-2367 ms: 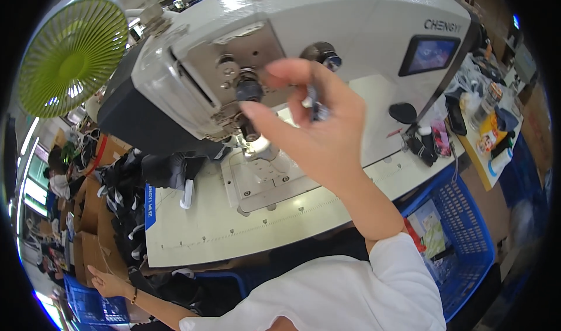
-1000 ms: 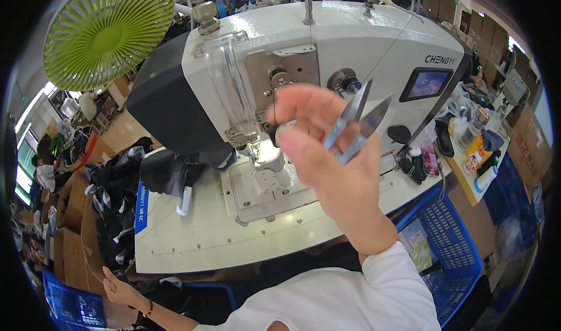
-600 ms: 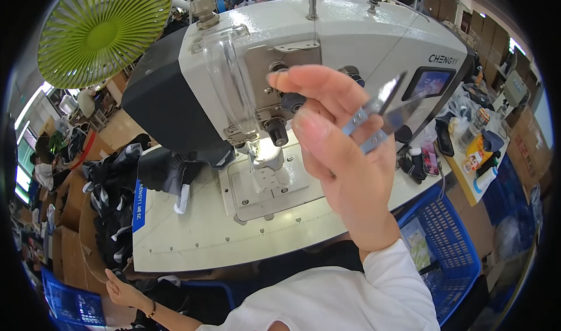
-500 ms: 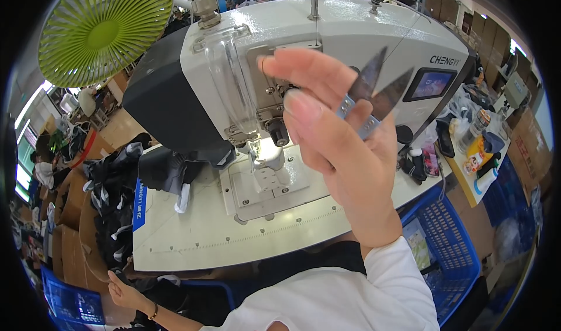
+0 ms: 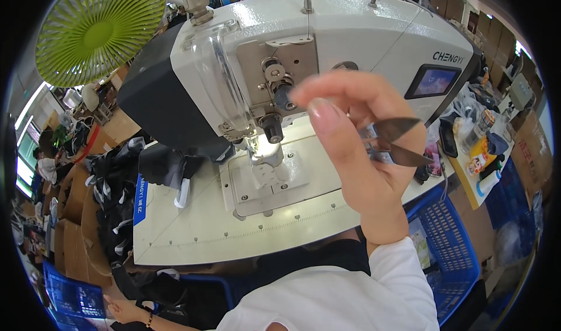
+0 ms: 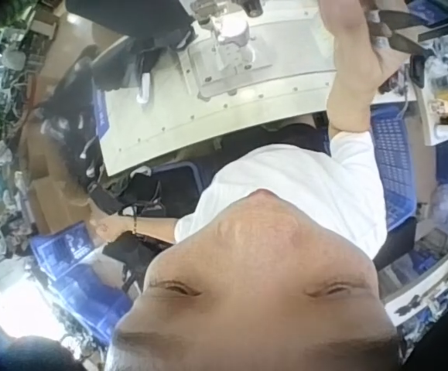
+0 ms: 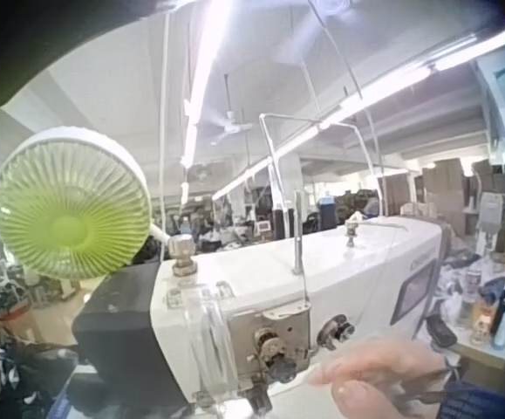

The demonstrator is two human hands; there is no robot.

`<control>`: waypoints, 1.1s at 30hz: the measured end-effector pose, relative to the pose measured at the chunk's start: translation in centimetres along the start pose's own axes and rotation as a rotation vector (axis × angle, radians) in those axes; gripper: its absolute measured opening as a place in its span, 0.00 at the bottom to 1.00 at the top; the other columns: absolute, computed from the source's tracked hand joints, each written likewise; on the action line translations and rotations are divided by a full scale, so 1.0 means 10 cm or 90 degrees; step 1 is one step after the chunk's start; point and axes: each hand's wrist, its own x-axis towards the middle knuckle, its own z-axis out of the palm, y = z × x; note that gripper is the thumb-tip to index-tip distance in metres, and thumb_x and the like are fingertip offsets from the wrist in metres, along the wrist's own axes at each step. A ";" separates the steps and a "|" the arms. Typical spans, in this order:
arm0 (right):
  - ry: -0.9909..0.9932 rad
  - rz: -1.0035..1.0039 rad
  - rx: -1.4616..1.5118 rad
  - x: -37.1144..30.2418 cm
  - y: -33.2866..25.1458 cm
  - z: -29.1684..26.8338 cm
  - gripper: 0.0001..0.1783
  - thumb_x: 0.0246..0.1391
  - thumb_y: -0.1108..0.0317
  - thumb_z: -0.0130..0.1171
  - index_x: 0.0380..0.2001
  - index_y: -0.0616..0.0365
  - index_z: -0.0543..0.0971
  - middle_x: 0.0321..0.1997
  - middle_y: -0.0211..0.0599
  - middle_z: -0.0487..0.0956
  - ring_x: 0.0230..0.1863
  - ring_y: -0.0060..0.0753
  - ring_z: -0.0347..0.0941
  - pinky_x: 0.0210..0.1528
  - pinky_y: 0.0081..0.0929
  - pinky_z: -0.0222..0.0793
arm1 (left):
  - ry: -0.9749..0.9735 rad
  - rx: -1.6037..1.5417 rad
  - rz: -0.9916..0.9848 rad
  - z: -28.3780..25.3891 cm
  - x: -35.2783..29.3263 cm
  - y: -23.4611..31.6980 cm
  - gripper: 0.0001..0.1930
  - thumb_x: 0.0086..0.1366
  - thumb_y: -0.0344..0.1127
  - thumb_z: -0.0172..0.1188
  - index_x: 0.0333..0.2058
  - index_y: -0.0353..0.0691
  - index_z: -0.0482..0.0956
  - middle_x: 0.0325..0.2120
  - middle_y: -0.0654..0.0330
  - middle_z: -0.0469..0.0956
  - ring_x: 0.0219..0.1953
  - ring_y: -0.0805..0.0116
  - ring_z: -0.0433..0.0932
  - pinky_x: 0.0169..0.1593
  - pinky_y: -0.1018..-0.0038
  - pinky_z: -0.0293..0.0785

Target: Using a sewing machine to join pieces of a shoe upper.

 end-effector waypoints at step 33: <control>-0.126 0.096 0.392 -1.20 1.11 0.66 0.04 0.50 0.70 0.51 0.27 0.58 0.74 0.18 0.29 0.66 0.21 0.19 0.60 0.20 0.16 0.53 | -0.821 -0.295 0.046 -0.16 -0.10 1.15 0.14 0.52 0.29 0.57 0.16 0.39 0.59 0.13 0.69 0.53 0.17 0.80 0.52 0.20 0.79 0.51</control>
